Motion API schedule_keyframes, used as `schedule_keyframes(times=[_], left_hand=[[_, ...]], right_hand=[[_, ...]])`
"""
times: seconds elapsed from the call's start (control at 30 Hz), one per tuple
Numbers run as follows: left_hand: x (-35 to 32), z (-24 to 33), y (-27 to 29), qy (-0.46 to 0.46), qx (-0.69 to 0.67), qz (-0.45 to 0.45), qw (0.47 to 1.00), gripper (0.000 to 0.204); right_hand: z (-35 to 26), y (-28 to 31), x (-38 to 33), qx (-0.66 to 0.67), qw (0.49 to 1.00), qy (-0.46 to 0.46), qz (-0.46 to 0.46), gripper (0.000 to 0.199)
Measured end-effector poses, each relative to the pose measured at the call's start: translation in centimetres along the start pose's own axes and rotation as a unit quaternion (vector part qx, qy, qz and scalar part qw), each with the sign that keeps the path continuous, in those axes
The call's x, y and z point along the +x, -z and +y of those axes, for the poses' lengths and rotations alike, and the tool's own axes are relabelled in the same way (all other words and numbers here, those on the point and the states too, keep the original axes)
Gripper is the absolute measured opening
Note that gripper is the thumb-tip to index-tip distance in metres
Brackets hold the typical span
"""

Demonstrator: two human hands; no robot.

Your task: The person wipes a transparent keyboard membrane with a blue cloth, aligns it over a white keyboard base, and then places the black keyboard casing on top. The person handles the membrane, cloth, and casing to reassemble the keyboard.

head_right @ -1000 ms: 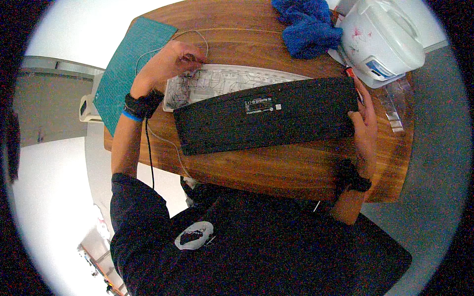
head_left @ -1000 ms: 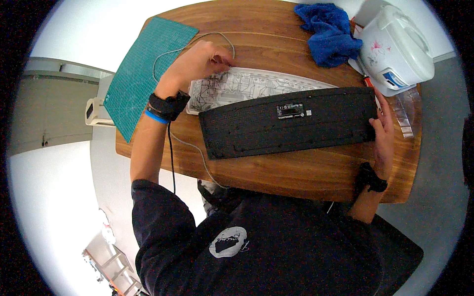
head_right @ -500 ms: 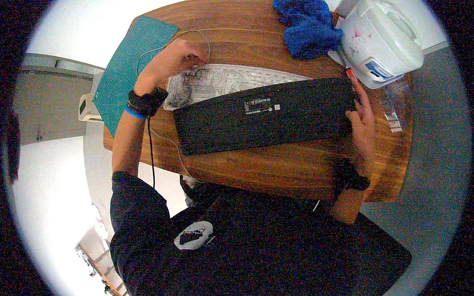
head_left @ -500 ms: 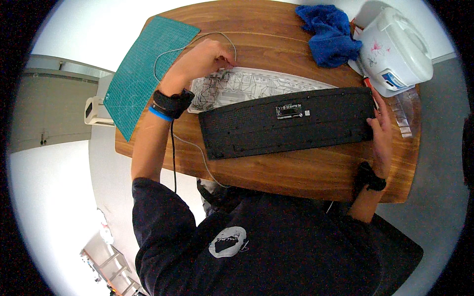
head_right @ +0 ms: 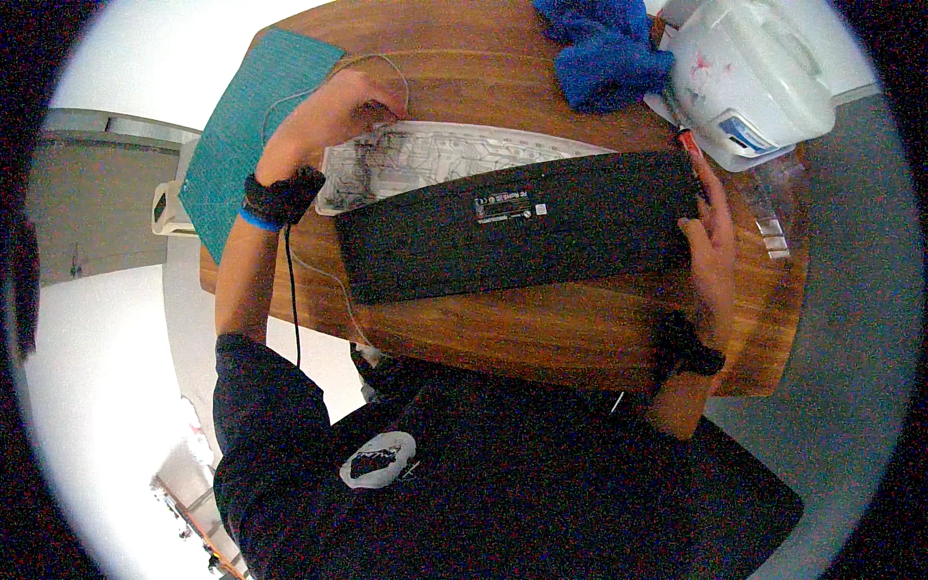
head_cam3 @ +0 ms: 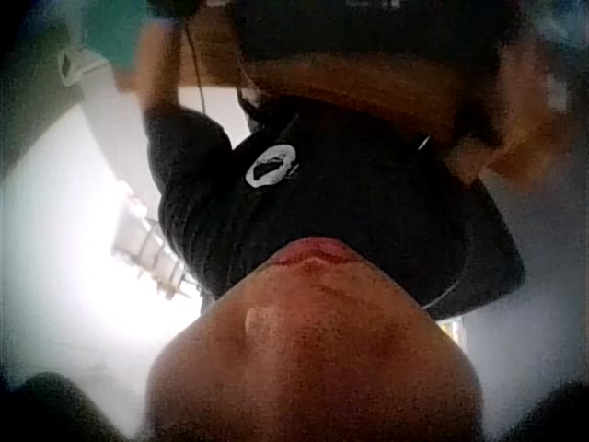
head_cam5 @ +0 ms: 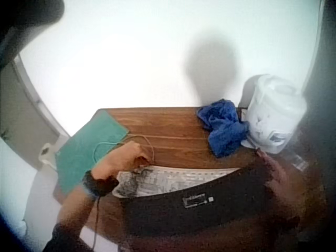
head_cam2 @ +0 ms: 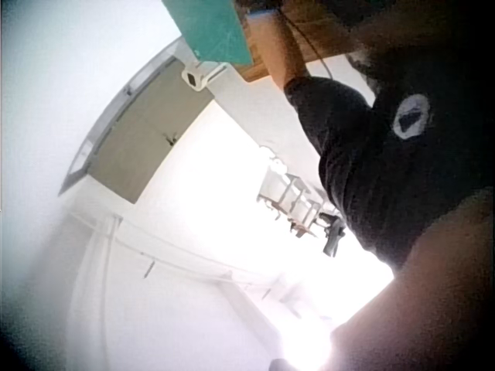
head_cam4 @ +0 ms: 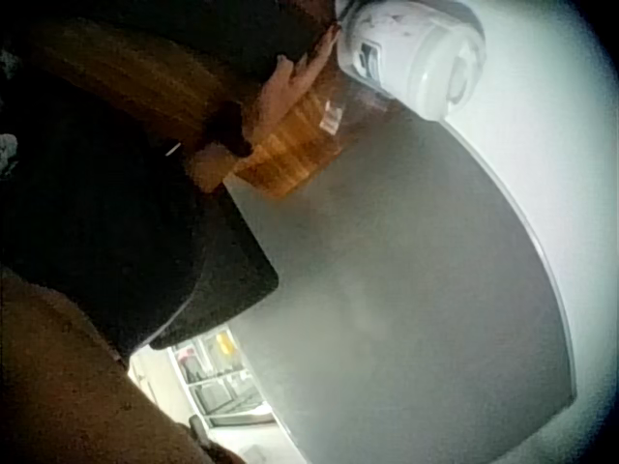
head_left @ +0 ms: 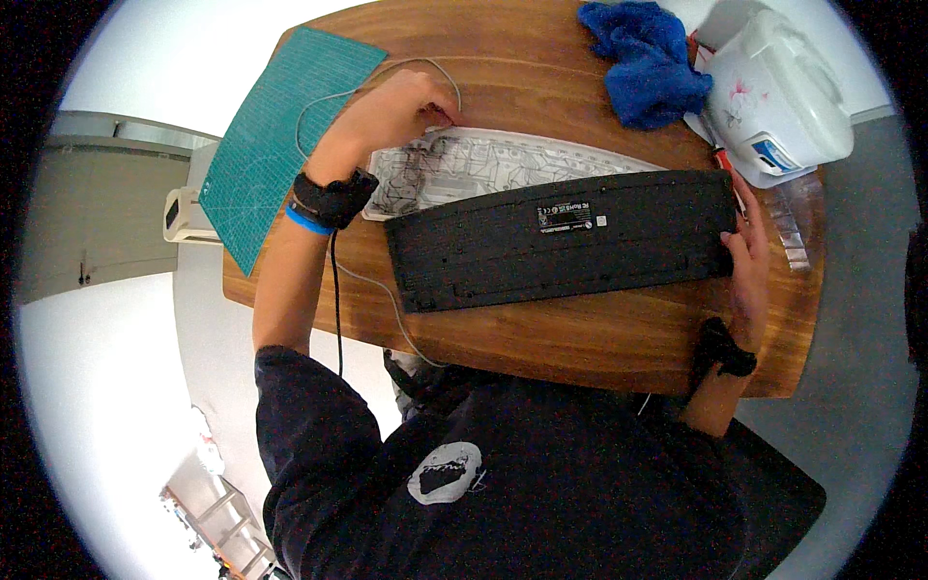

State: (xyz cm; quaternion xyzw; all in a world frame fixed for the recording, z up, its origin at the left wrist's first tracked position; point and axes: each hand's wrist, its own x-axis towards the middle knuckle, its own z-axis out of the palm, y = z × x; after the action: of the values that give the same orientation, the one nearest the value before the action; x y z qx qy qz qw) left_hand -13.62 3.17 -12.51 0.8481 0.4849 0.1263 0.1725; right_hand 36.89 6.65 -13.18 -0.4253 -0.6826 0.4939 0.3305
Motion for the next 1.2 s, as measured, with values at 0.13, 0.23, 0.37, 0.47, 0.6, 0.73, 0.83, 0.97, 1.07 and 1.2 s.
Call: schedule_keyframes(times=[0.13, 0.23, 0.37, 0.47, 0.6, 0.73, 0.83, 0.97, 1.07, 1.2], left_hand=[[0.0, 0.4, 0.1, 0.024, -0.016, -0.005, 1.0, 0.025], [0.0, 1.1, 0.6, 0.085, 0.001, -0.035, 0.996, 0.024], [0.1, 0.2, 0.5, 0.042, -0.041, -0.032, 0.998, 0.02], [0.6, -1.3, 0.4, -0.015, -0.065, -0.029, 0.997, 0.014], [1.2, -1.5, 0.7, -0.019, -0.074, -0.042, 0.996, 0.011], [1.2, -2.5, 0.4, 0.056, -0.089, -0.082, 0.991, 0.012], [1.6, -2.4, 0.3, 0.044, -0.142, -0.087, 0.985, 0.008], [0.6, 0.7, 0.8, 0.015, -0.039, -0.015, 0.999, 0.011], [-1.0, 3.2, 0.3, 0.019, 0.069, 0.052, 0.996, 0.02], [-2.7, 7.7, -0.3, -0.019, 0.065, 0.057, 0.996, 0.032]], right_hand=[[0.0, -0.7, -0.2, 0.066, 0.998, 0.0, 0.02, 0.08], [0.4, -0.4, -0.2, 0.07, 0.997, -0.01, 0.016, 0.08], [0.1, -0.8, -0.2, 0.057, 0.998, 0.005, 0.03, 0.08], [-0.2, -0.6, -0.1, 0.036, 0.999, 0.003, 0.023, 0.08], [0.0, -1.0, -0.4, 0.092, 0.995, 0.011, 0.022, 0.079], [-0.1, -0.6, -0.3, 0.064, 0.998, -0.011, 0.019, 0.078], [-0.7, -0.6, -0.3, 0.073, 0.997, -0.012, 0.001, 0.075], [-0.5, -0.5, -0.2, 0.072, 0.997, 0.003, -0.003, 0.077], [0.2, -0.2, -0.2, 0.051, 0.999, 0.004, 0.011, 0.078], [-1.6, -0.7, -0.7, 0.052, 0.998, 0.008, 0.026, 0.077]])
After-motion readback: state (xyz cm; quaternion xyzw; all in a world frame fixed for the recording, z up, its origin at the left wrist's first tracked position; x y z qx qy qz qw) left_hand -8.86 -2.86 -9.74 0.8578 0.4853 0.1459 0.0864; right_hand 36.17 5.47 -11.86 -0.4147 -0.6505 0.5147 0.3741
